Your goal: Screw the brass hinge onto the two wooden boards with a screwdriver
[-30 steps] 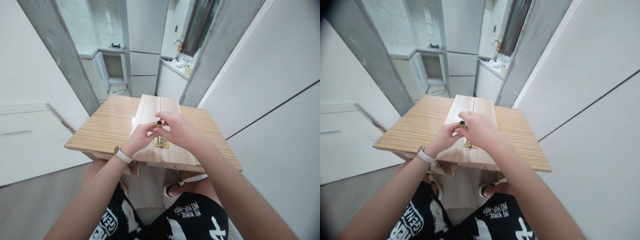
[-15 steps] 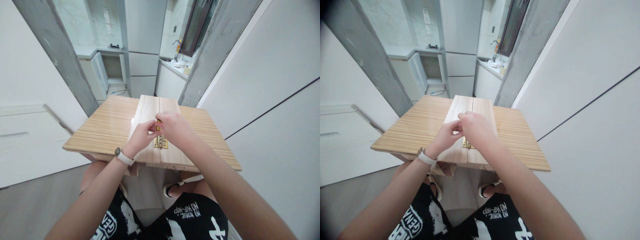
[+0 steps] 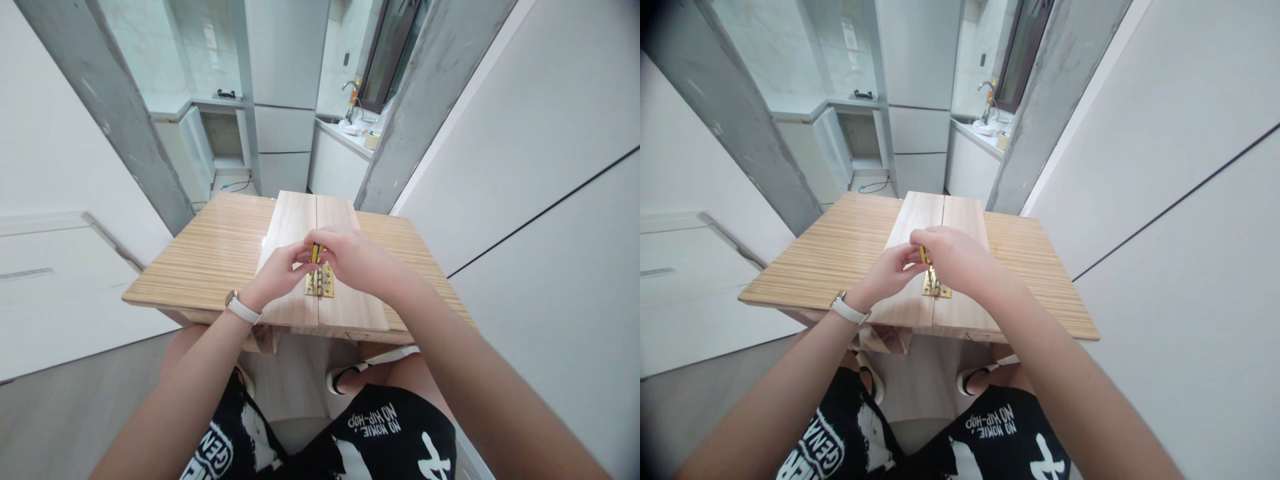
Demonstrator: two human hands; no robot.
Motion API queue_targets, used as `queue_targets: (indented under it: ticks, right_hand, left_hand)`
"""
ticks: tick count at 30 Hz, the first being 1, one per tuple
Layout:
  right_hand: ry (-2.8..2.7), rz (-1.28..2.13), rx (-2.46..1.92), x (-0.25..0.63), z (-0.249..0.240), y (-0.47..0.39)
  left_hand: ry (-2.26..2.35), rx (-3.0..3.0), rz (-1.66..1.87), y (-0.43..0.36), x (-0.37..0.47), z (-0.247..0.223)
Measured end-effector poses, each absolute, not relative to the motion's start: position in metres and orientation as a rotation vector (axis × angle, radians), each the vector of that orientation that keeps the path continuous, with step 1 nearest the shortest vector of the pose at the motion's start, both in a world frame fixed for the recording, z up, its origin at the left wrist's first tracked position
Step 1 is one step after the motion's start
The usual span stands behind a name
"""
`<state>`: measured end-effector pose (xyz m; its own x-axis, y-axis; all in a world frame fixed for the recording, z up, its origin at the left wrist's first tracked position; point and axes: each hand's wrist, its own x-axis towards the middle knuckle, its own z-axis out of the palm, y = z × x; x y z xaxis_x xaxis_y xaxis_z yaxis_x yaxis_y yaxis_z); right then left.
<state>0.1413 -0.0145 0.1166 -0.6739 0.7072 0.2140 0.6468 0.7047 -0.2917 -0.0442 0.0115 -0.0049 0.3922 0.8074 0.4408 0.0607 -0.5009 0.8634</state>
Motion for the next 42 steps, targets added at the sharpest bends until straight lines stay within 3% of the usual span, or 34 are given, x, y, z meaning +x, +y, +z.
queue_targets:
  ticks: [3, 14, 20, 30, 38, 42]
  right_hand:
    - [-2.457, 0.287, -1.123, 0.145, 0.116, -0.015]
    - [-2.416, -0.164, -1.52, 0.125, 0.113, -0.02]
    - [-2.57, -0.076, -1.235, 0.128, 0.108, -0.019]
    - [-2.714, 0.07, -0.915, 0.138, 0.112, -0.009]
    - [-2.571, 0.222, -1.034, 0.141, 0.12, -0.019]
    - [-2.415, 0.05, -1.366, 0.136, 0.12, -0.024]
  left_hand:
    - [0.766, 1.823, 1.18, 0.011, -0.044, -0.005]
    - [0.955, 1.907, 1.319, 0.005, -0.028, -0.003]
    - [1.006, 1.903, 1.289, 0.008, -0.03, -0.002]
    - [0.655, 1.781, 1.148, 0.013, -0.047, -0.005]
    - [0.876, 1.896, 1.29, 0.005, -0.043, -0.005]
    - [0.966, 1.968, 1.326, -0.001, -0.037, 0.001]
